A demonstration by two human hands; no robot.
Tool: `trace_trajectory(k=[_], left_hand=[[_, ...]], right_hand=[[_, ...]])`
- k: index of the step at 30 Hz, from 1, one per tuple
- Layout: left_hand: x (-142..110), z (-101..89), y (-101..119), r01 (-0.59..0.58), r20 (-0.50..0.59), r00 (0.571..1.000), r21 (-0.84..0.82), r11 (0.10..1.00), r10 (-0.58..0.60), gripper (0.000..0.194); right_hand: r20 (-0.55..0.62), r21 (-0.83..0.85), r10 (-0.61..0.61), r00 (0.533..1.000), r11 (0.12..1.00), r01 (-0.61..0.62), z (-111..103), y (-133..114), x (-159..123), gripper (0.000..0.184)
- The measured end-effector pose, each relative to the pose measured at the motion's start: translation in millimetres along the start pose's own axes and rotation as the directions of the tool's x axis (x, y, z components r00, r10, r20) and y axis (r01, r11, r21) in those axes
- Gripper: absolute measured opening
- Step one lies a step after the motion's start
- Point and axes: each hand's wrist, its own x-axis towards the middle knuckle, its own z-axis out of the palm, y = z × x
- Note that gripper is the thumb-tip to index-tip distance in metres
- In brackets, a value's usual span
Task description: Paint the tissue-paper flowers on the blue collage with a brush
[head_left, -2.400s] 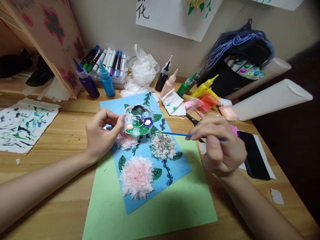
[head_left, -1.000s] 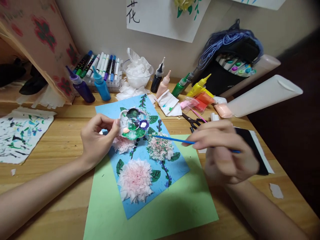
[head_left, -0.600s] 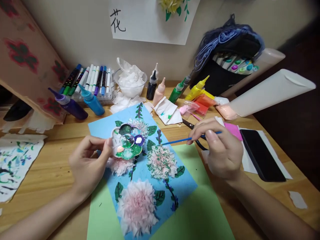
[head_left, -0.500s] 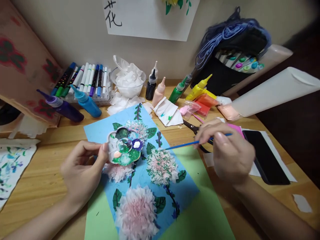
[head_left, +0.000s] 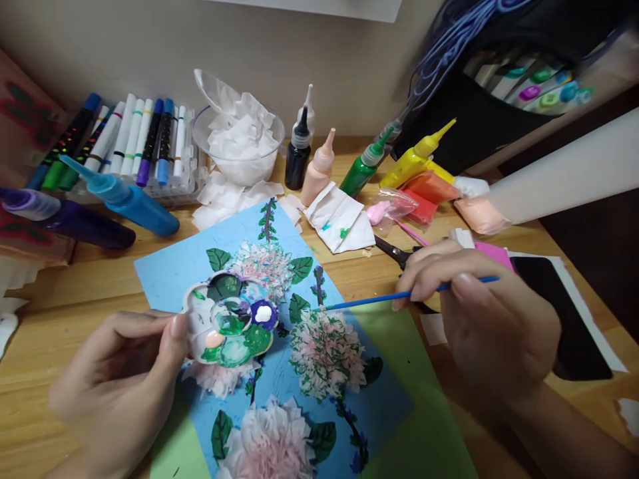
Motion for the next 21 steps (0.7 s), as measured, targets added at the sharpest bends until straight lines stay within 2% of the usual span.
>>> trace_trajectory(k=[1,4,5,9,13,17,21], left_hand=[[-1,-0.2,-2,0.017,-0.007,1.0,0.012,1.0,-0.016,0.011],[-1,-0.3,-5,0.048,-0.007,0.999,0.026,0.999,-0.047,0.012],[-1,0.0,-6,0.051,-0.007,0.999,0.023,0.998,-0.051,0.011],[0,2.2,-6,0.044,-0.019,0.999,-0.013,0.999,-0.044,0.013],[-1,2.5,-4,0.051,-0.02,0.998,-0.009,0.999,-0.051,0.014],[-2,0.6,-2,0.072,-0.015,0.997,0.016,0.997,-0.072,0.013],[2,0.9,0,0.027,0.004,1.0,0.018,0.999,-0.027,0.011]], right_hand=[[0.003,-0.007,0.003,1.0,1.0,-0.003,0,0,0,0.028],[-0.127,0.005,-0.005,0.992,1.0,0.005,-1,-3,0,0.029],[-0.137,-0.001,0.003,0.991,1.0,-0.003,-1,-3,1,0.029],[0.012,-0.046,0.005,1.0,0.999,-0.005,-3,-3,1,0.028],[-0.136,-0.067,-0.046,0.99,0.997,0.037,-3,-6,2,0.034],[-0.029,-0.078,-0.008,1.0,0.997,0.006,-5,-9,4,0.031],[-0.188,0.034,-0.074,0.979,0.996,0.082,-4,-11,6,0.037]])
